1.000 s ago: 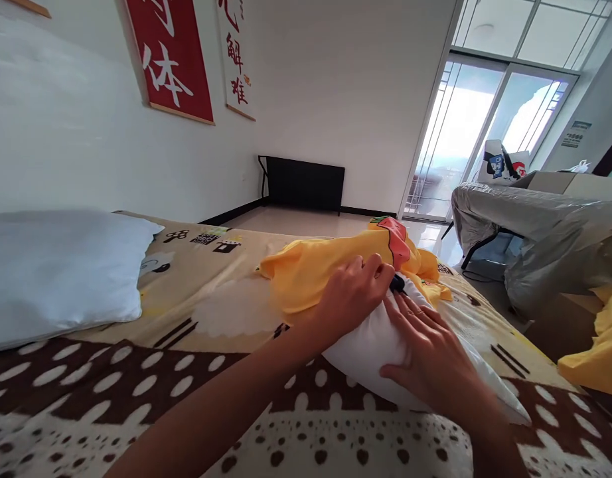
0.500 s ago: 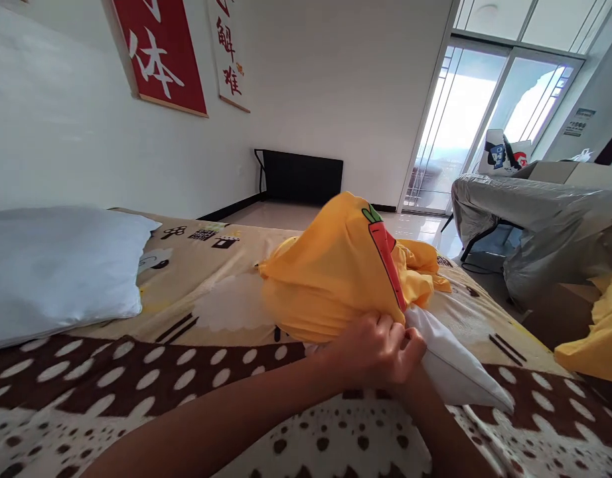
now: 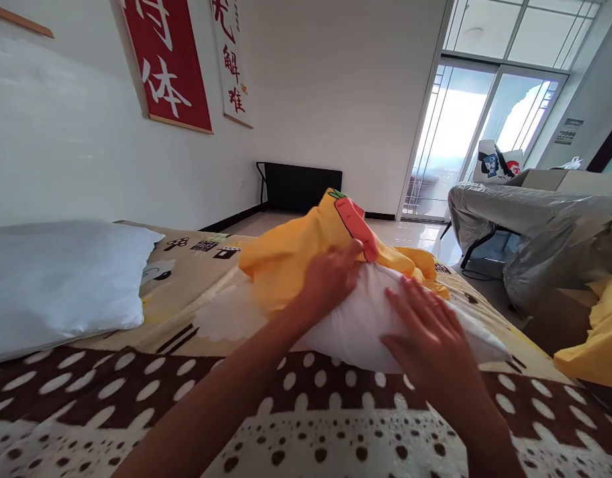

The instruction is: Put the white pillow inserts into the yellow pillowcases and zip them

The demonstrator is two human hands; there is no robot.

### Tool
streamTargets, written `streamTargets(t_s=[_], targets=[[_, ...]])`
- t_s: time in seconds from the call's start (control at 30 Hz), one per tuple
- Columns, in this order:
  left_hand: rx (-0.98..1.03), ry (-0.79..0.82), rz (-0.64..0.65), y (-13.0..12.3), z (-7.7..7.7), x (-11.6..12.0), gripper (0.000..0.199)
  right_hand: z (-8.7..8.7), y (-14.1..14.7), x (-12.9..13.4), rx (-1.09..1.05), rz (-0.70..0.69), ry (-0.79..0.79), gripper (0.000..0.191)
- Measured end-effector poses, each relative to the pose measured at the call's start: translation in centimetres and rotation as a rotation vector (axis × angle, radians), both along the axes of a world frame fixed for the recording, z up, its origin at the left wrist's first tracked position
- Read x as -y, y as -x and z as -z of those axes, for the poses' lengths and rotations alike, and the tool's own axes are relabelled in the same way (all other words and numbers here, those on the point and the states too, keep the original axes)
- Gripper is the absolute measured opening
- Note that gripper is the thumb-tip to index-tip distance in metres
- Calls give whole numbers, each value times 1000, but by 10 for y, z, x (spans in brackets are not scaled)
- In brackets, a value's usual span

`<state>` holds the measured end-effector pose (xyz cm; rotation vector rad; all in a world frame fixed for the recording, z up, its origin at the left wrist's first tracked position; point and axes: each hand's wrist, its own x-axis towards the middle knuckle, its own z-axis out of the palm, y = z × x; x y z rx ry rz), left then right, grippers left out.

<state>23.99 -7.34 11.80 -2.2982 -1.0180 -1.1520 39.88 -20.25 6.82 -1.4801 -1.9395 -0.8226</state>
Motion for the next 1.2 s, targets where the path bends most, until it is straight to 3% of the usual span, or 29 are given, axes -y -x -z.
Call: streamTargets(t_s=[0.17, 0.27, 0.37, 0.47, 0.53, 0.6, 0.73, 0.87, 1.03, 1.1, 1.2], targets=[[114, 42, -106, 29, -24, -7, 15, -12, -29, 10, -229, 329, -101, 86], [125, -5, -127, 46, -21, -3, 18, -17, -35, 2, -458, 335, -181, 105], [153, -57, -157, 62, -11, 0, 19, -8, -20, -17, -806, 110, -297, 105], [163, -67, -236, 80, -3, -3, 19, 14, 2, -37, -1010, -187, -241, 82], [177, -54, -312, 94, -1, -6, 17, 28, 13, -45, -996, -419, -75, 75], [199, -12, -404, 110, 0, -8, 15, 37, 21, -44, -886, -622, 105, 86], [133, 149, -561, 148, 5, -3, 13, 43, 41, -32, -575, -718, 343, 102], [-65, 374, -653, 185, 30, 19, 16, 61, 78, -22, -500, -699, 375, 85], [-196, 603, -706, 225, 87, 68, 32, 80, 122, -18, -616, -696, 248, 31], [-230, 697, -720, 234, 102, 87, 35, 75, 139, -17, -617, -728, 162, 18], [-237, 776, -654, 236, 106, 108, 32, 51, 166, -14, -516, -808, -40, 22]])
